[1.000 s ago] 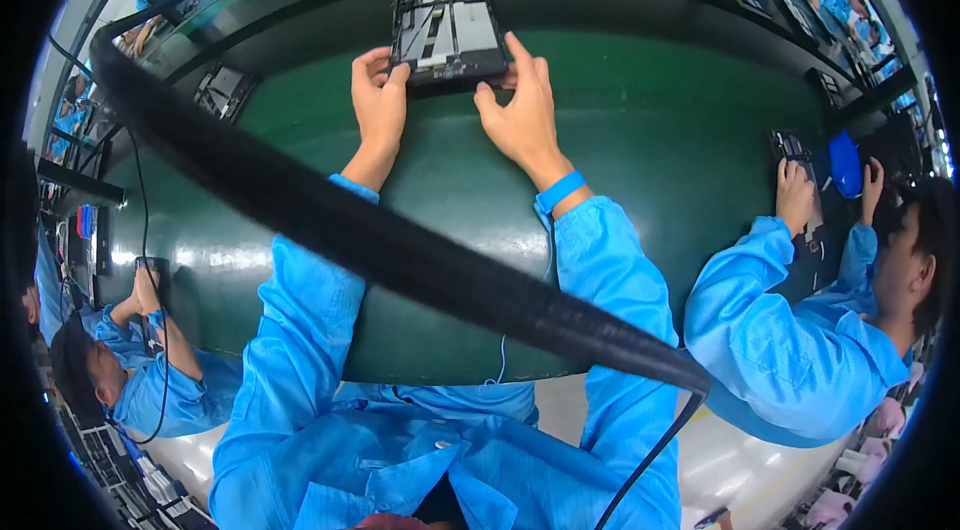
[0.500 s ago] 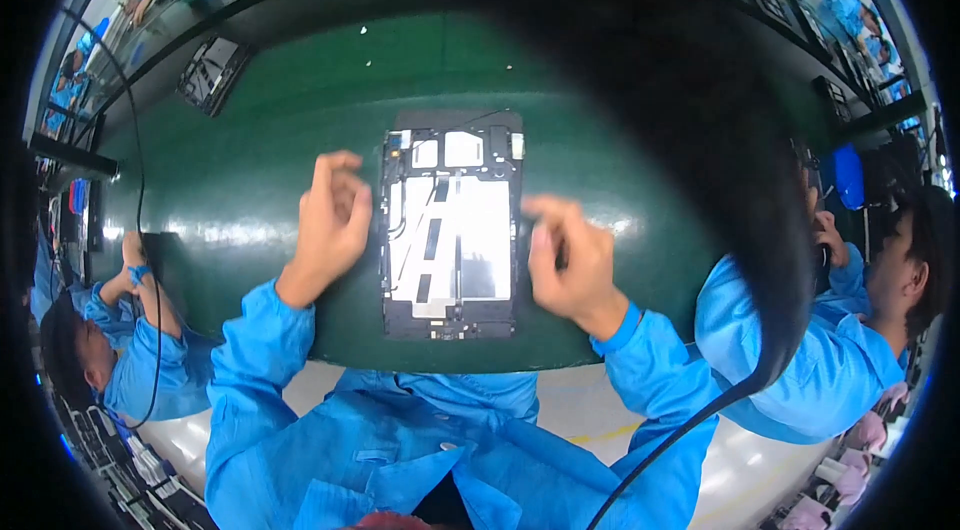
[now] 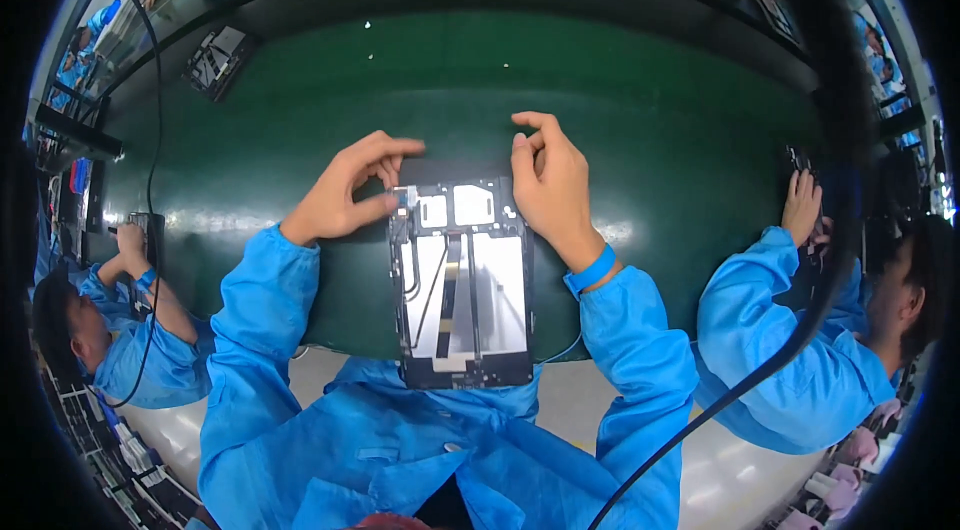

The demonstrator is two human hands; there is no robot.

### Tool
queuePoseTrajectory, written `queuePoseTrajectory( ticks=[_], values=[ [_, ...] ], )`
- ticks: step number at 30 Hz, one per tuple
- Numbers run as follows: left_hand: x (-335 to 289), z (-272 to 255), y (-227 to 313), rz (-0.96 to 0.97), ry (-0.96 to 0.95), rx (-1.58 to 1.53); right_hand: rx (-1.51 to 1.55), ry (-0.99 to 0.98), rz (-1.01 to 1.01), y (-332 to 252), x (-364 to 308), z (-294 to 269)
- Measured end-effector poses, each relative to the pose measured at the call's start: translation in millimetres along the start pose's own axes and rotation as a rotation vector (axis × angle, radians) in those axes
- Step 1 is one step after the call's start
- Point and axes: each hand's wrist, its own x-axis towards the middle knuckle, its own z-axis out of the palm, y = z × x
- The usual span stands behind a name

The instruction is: The person connects internal ribbon cables and secures components inside tablet frames by hand, then slides the assembled tablets forward on the conveyor belt.

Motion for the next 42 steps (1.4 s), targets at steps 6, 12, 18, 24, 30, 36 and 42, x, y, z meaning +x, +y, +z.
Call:
queuePoseTrajectory(
  ticks=[6, 12, 18, 24, 30, 36, 42],
  values=[
    [-16, 1, 13, -0.063, -0.14, 0.115, -0.042, 0.0, -0.104, 10, -1, 18],
    [-39, -3, -19, -0.071, -0.139, 0.185, -0.05, -0.003, -0.104, 17, -6, 46],
    [-47, -3, -22, -0.136, -0.07, 0.124, 0.067, 0.032, -0.037, 12, -13, 48],
    [-54, 2, -17, -0.019, -0.005, 0.154, 0.08, 0.027, -0.044, 8, -16, 53],
    [-55, 35, 7, 0.392, 0.12, 0.434, 0.061, 0.064, -0.069, 18, -3, 43],
    [-95, 140, 19, 1.168, -0.246, 0.584, 0.114, -0.068, -0.067, 29, -16, 37],
    [-118, 154, 5, 0.834, -0.319, 0.437, 0.268, -0.127, -0.053, 36, -43, 40]
  ],
)
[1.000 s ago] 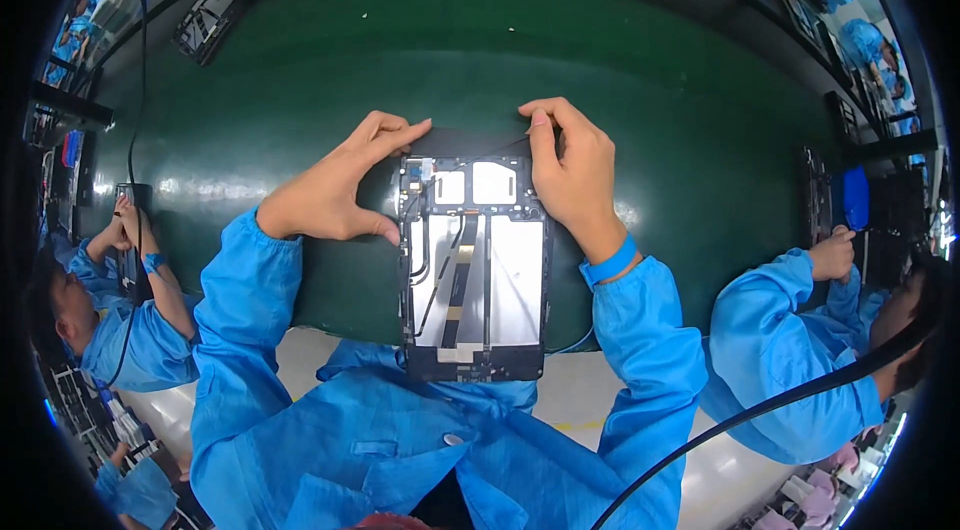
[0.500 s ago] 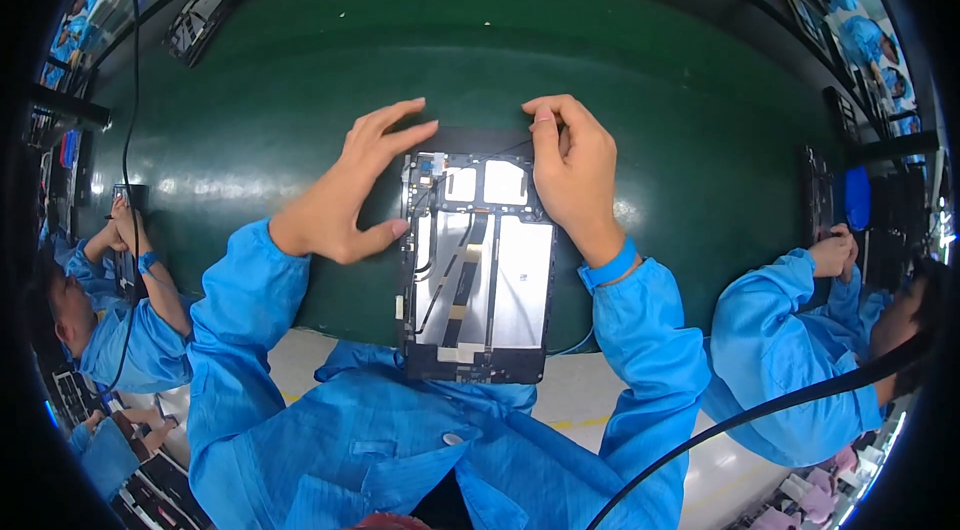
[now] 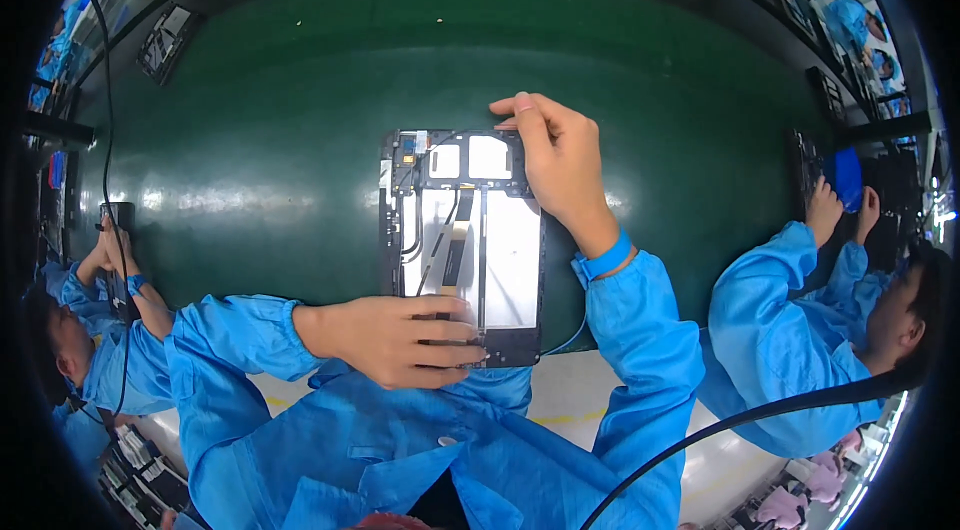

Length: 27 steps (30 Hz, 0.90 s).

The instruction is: The person connects internal ribbon cables and secures components inside tablet frames by hand, then slides the assembled tablets forward on the conveyor belt.

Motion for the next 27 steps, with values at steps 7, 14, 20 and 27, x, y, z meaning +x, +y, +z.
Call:
queuePoseTrajectory(
  ticks=[7, 14, 20, 27],
  values=[
    [-4, -1, 4, -0.024, 0.043, 0.027, 0.065, -0.035, 0.004, 1, -1, 3],
    [-22, -61, -75, -0.071, 0.361, 0.242, -0.152, -0.063, -0.073, -7, 40, 8],
    [-59, -98, -115, -0.716, 0.469, 0.185, -0.362, -0.148, -0.344, -12, 35, 9],
    [-67, -101, -112, -0.782, 0.251, -0.088, -0.378, -0.145, -0.438, -13, 32, 21]
  ],
)
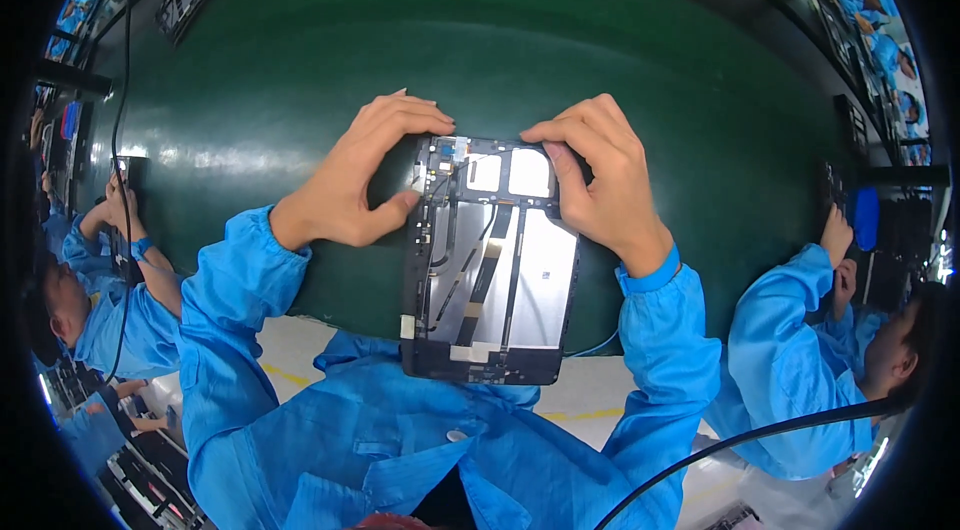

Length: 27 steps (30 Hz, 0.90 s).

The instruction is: The person connects internal ribbon cables and secures components inside tablet frames by hand, then slides the assembled tablets forward on the conveyor belt.

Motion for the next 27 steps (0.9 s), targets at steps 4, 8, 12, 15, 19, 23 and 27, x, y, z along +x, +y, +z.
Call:
queuePoseTrajectory(
  ticks=[4, 8, 12, 15, 19, 23, 27],
  values=[
    [-4, 9, -2, -0.029, 0.013, 0.051, -0.038, -0.125, 0.029, -13, 2, -3],
    [-9, 14, -6, 0.002, 0.016, 0.068, -0.026, -0.185, -0.009, -15, -1, 13],
    [-12, 17, -10, 0.007, 0.005, 0.085, -0.045, -0.239, 0.017, -18, -6, 23],
    [-12, 14, -14, 0.009, -0.001, 0.078, -0.031, -0.228, 0.1, -26, -8, 28],
    [-14, 15, -10, -0.012, -0.014, 0.059, -0.048, -0.219, 0.116, -28, -9, 32],
    [-16, 17, -9, -0.016, -0.007, 0.058, -0.048, -0.212, 0.118, -35, -12, 34],
    [-15, 19, -7, -0.013, 0.002, 0.063, -0.123, -0.159, 0.087, -38, -13, 38]
  ],
)
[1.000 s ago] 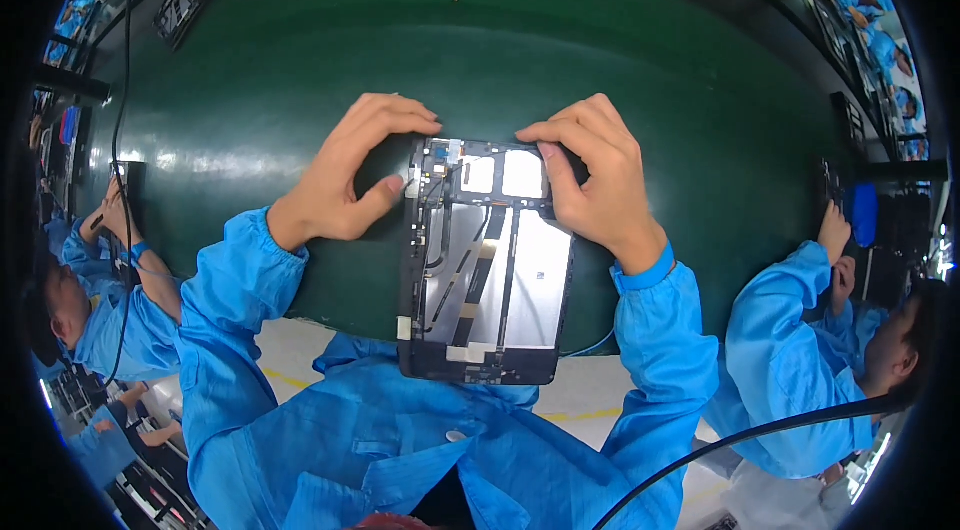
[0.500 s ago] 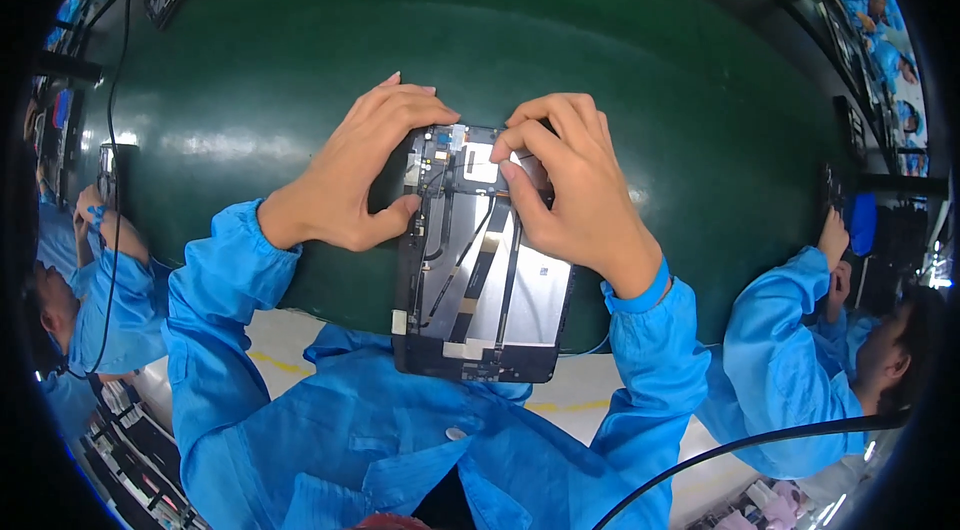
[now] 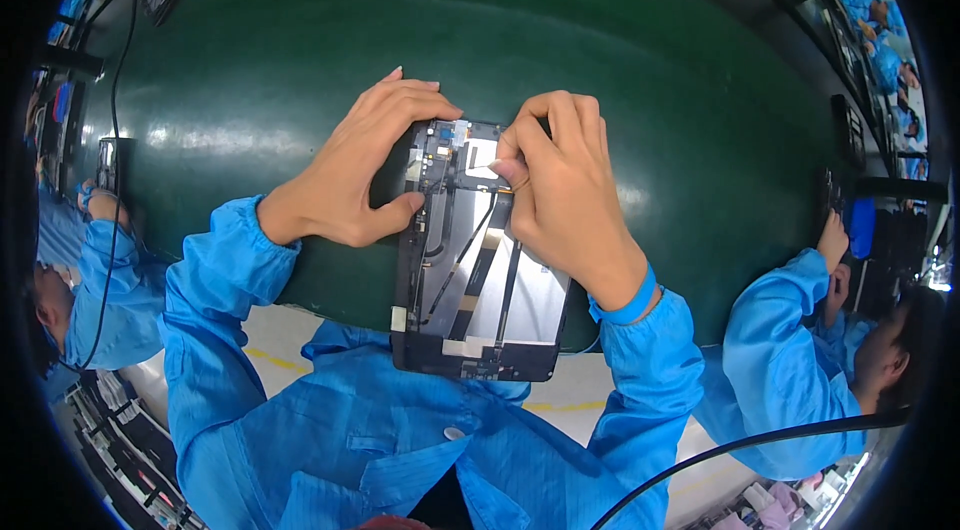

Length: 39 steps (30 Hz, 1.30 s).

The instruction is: The person connects internal ribbon cables and secures components inside tablet frames by hand, then slides the assembled tablets forward on the conveyor belt.

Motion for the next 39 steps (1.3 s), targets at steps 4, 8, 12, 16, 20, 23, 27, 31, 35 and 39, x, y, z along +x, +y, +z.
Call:
queuePoseTrajectory(
  ticks=[4, 8, 12, 16, 20, 23, 27, 31, 35, 39],
  values=[
    [1, 2, 0, -0.002, -0.006, -0.008, -0.05, 0.055, -0.009, 5, -2, 2],
    [2, 0, -3, 0.0, -0.026, -0.018, -0.036, 0.065, -0.026, 5, -2, 2],
    [3, 0, -6, 0.001, -0.034, -0.026, -0.044, 0.034, -0.051, 6, -2, 5],
    [2, 1, -7, -0.011, -0.031, -0.026, -0.045, 0.025, -0.066, 8, -1, 7],
    [4, -2, -10, 0.0, -0.041, -0.036, -0.056, 0.02, -0.098, 11, -1, 8],
    [4, -2, -12, 0.015, -0.057, -0.034, -0.056, 0.02, -0.109, 13, -1, 10],
    [3, 2, -14, 0.018, -0.056, -0.036, -0.056, 0.022, -0.102, 15, -4, 12],
    [5, 5, -15, 0.023, -0.067, -0.036, -0.047, 0.023, -0.09, 19, -6, 12],
    [9, 7, -11, 0.006, -0.071, -0.037, -0.05, 0.041, -0.104, 22, -6, 11],
    [9, 10, -4, -0.051, -0.074, -0.052, 0.001, 0.093, -0.158, 23, -2, 13]
  ],
)
